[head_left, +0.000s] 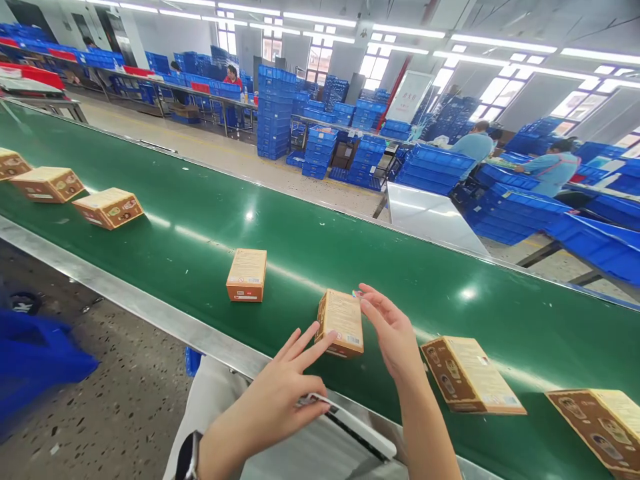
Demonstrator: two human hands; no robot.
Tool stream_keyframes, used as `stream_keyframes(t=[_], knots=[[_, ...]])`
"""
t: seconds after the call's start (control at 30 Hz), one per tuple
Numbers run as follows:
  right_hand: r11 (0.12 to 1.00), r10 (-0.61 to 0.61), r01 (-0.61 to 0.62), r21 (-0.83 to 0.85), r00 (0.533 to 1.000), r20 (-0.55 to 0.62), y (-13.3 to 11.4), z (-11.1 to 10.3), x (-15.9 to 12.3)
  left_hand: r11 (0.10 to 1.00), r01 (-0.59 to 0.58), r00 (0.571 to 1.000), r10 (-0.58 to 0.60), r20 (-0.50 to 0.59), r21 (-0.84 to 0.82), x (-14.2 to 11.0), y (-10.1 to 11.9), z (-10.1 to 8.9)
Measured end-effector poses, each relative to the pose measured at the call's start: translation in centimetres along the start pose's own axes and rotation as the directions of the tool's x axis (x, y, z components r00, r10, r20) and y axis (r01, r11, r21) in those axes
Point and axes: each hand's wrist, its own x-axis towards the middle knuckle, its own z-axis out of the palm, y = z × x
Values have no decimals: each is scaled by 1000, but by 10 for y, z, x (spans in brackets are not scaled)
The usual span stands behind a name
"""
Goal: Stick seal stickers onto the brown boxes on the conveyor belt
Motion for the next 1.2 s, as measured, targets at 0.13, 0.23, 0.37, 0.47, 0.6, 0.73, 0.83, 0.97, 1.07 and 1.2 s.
stream_keyframes(t=[0.13,0.23,0.37,0.47,0.6,0.73,0.83,0.97,1.07,1.2], knots=[[993,110,-104,48,984,-140,0,-1,-18,999,14,998,-12,61,-42,8,-1,5],[983,176,-162,87,967,-184,0,0,-26,997,15,997,-9,82,-77,10,3,6],[974,216,-195,115,950,-224,-2,2,-32,996,-7,997,14,79,-93,13,8,10],[974,222,-205,93,944,-243,-5,0,-34,996,-18,996,25,86,-89,16,11,13],[978,196,-209,-13,936,-291,-8,-7,-35,995,-30,993,41,115,-93,21,14,16],[958,127,-208,-195,925,-358,-10,-14,-36,994,-44,991,57,124,-103,25,17,20],[920,42,-205,-334,899,-435,-9,-17,-37,991,-57,990,72,121,-122,28,18,23],[885,-40,-210,-416,855,-518,-2,-22,-32,987,-84,985,103,139,-133,34,19,26],[874,-88,-193,-447,840,-535,0,-30,-27,984,-104,982,125,141,-146,38,20,30],[855,-161,-161,-493,821,-548,-8,-41,-35,980,-40,993,60,97,-197,34,23,28]])
